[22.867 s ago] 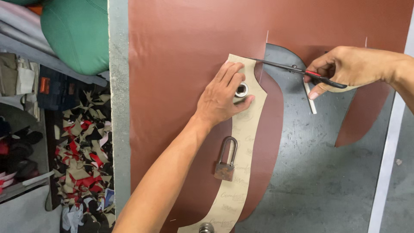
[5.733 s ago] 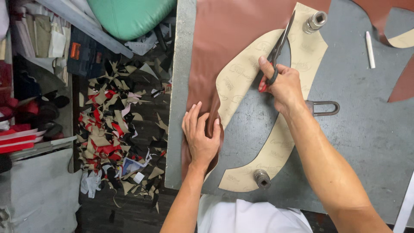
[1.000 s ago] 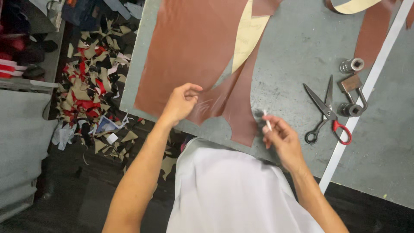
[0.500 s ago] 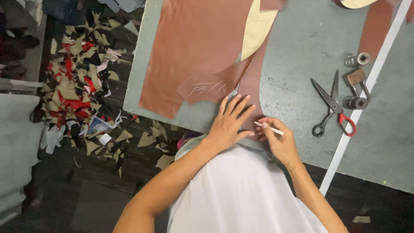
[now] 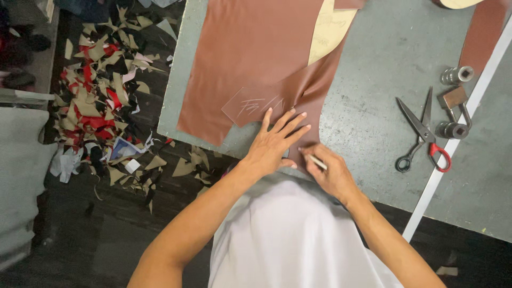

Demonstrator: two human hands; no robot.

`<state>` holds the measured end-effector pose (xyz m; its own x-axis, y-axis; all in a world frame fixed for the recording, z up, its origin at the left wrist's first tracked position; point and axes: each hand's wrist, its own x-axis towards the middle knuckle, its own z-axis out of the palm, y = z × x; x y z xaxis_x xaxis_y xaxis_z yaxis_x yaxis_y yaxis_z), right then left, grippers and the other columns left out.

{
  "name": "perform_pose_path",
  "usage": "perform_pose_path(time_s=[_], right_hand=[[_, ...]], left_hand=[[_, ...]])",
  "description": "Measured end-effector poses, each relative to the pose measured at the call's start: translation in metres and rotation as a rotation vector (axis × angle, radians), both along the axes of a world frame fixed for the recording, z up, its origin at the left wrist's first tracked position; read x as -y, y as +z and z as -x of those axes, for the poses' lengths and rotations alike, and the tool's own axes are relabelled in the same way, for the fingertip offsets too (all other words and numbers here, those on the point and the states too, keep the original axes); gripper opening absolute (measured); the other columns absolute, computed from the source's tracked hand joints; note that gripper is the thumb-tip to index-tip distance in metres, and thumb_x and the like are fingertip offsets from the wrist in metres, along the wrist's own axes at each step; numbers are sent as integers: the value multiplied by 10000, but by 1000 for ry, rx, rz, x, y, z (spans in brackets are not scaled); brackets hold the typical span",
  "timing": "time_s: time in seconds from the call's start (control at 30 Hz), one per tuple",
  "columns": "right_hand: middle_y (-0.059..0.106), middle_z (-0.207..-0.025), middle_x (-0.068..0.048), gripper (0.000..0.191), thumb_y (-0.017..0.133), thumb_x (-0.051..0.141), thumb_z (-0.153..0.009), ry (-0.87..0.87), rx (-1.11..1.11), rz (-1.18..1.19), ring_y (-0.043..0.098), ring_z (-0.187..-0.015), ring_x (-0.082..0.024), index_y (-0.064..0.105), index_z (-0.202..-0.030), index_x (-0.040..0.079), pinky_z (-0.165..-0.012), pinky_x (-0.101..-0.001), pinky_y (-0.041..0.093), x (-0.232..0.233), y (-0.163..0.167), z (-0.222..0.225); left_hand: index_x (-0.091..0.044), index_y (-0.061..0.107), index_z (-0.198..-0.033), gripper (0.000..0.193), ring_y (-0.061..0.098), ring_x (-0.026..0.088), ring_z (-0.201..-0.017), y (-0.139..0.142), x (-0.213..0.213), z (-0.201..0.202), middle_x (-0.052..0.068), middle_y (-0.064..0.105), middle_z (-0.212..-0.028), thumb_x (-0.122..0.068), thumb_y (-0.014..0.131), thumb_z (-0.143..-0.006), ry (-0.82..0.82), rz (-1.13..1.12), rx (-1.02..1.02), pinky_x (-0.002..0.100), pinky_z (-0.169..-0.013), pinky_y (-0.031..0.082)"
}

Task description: The person places a paper pattern on a sheet of brown leather, secures it with weights, and traces the outline with a white marker. They then use scissors to cut the leather along the traced line, remove the pattern, and repeat the process with a second pattern.

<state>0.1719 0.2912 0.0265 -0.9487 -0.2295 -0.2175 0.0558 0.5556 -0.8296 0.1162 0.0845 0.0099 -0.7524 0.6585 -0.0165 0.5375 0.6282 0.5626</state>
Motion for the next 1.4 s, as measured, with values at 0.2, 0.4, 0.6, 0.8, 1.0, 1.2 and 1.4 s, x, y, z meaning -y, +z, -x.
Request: perform_pose_path(time_s=[0.2, 0.4, 0.6, 0.8, 1.0, 1.2, 1.4], right_hand=[[753, -1060, -99, 197, 664, 48, -901, -66, 66, 80, 741, -936, -205, 726, -1088, 33, -822, -338, 586, 0, 10, -6], [746, -970, -113, 186, 661, 83, -946, -170, 172, -44, 694, -817, -256, 732, -1116, 57, -748, -360, 570, 1, 13, 10], [738, -1035, -143, 213, 697, 36, -850, 144, -114, 3, 704, -961, -305, 722, -1062, 26, -847, -357, 547, -2, 14, -2], [745, -1060, -118, 200, 669, 48, -892, 40, -45, 7, 738, -962, -270, 725, -1083, 37, -840, -339, 570, -9, 6, -8], [783, -1022, -110, 184, 710, 99, -866, 16, 158, -189, 750, -970, -275, 772, -1035, 59, -854, -356, 563, -7, 15, 1], [744, -1129, -146, 201, 676, 81, -932, -96, -261, -126, 711, -1018, -343, 720, -1122, 33, -886, -399, 558, 14, 10, 37], [760, -1015, -111, 224, 691, 94, -840, -31, 97, -84, 752, -950, -294, 744, -1056, 71, -841, -387, 589, 12, 2, 29]], left_hand=[[-158, 427, -1525, 1113, 246, 284, -1528, 0, 1, 1, 43, 306, -1641, -370, 929, -554, 12, -14, 27, 667, -1230, 132], [-142, 424, -1519, 1110, 249, 278, -1524, 1, -1, 1, 58, 300, -1643, -371, 934, -559, 0, 12, 15, 690, -1218, 127], [-147, 425, -1523, 1103, 243, 285, -1530, 2, 0, 1, 50, 305, -1639, -371, 931, -569, -4, -10, -6, 693, -1214, 129], [-150, 406, -1536, 1122, 232, 292, -1532, 0, -2, 1, 47, 302, -1644, -364, 932, -568, -2, 3, 10, 681, -1218, 119], [-145, 317, -1550, 1195, 224, 293, -1540, 2, -1, 4, 75, 263, -1655, -386, 940, -559, -3, -2, 15, 678, -1216, 116], [-32, 103, -1588, 1384, 257, 288, -1530, 9, 0, 6, 101, 258, -1656, -376, 948, -548, 28, -52, 63, 645, -1234, 121], [4, 89, -1590, 1408, 248, 303, -1523, 8, 2, 9, 124, 267, -1653, -346, 962, -542, 17, -46, 106, 635, -1237, 100]])
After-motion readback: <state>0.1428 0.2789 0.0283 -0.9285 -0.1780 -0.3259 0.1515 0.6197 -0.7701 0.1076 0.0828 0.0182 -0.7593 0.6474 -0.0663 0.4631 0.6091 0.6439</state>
